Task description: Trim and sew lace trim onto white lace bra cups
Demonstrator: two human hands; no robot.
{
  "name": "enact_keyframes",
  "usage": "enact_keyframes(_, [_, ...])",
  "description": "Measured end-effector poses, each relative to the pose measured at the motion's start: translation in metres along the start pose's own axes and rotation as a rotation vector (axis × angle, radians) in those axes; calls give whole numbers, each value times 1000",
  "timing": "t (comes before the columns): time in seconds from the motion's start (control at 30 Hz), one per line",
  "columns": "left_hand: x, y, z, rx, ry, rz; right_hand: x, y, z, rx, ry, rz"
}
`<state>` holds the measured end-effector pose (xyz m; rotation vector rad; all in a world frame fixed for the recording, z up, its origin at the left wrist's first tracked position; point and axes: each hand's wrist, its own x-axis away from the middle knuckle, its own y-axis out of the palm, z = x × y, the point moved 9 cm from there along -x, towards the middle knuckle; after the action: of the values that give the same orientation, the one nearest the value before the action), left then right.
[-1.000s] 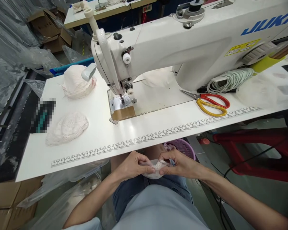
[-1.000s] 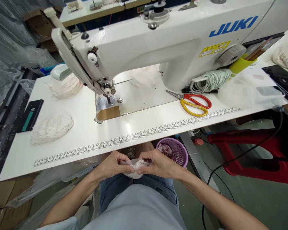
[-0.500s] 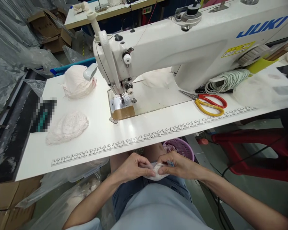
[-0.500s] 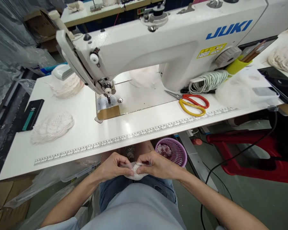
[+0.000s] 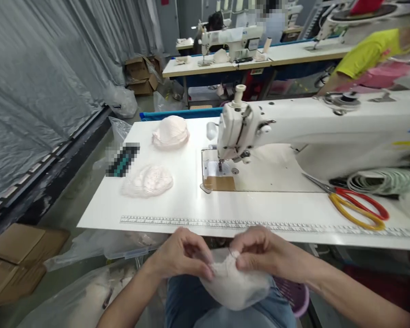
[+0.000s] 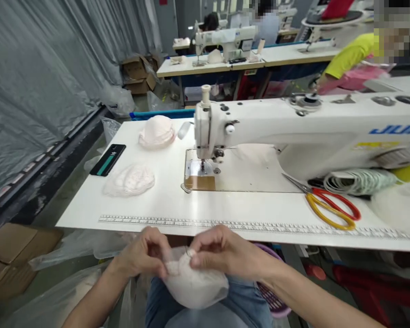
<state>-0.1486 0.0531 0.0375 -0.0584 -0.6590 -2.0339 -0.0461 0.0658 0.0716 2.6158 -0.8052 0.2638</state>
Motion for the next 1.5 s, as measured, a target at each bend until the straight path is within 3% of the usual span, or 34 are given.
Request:
enact_keyframes(0.1, [23, -47, 15, 203, 213, 149, -45, -3, -45, -2, -141, 57])
enact_keyframes(0.23, [43, -82, 20, 208, 252, 292, -100, -21, -69, -58, -215, 192])
enact_keyframes(0.3, [46, -104, 41, 245, 325, 408, -125, -29, -79, -44, -243, 252])
enact_keyframes(0.37, [40, -130, 77, 289, 414, 494, -151, -42, -99, 11, -332, 352])
enact_keyframes(0.5, [-10, -182, 175, 113, 539, 462, -205, -89, -156, 100, -540, 642])
enact_keyframes(0.57, [-38, -213, 224, -148, 635, 596, -230, -121, -181, 155, -604, 799])
enact_keyframes(0.6, [-54, -224, 241, -342, 623, 682, -239, -137, -191, 189, -619, 878])
enact_keyframes(0.7, [-95, -245, 267, -531, 611, 765, -259, -176, -204, 319, -592, 1062])
enact_keyframes(0.87, [-134, -257, 247, -829, 438, 808, -278, -201, -187, 545, -432, 1138])
enact_keyframes(1.0, [-125, -254, 236, -985, 359, 843, -273, -195, -175, 661, -392, 1187])
enact_keyframes(1.1, [-90, -226, 232, -1110, 378, 833, -250, -168, -168, 746, -466, 1172])
enact_keyframes(1.2, [-56, -170, 199, -1325, 388, 500, -228, -121, -143, 870, -533, 902])
enact_keyframes(1.23, [-45, -161, 183, -1332, 342, 447, -221, -104, -130, 899, -533, 790])
enact_keyframes(1.33, [-22, -152, 145, -1284, 259, 442, -198, -67, -88, 940, -483, 576])
enact_keyframes(1.43, [-14, -159, 136, -1083, 354, 536, -185, -48, -60, 984, -391, 484])
enact_keyframes(1.5, [-11, -166, 138, -997, 404, 584, -181, -40, -54, 998, -368, 476])
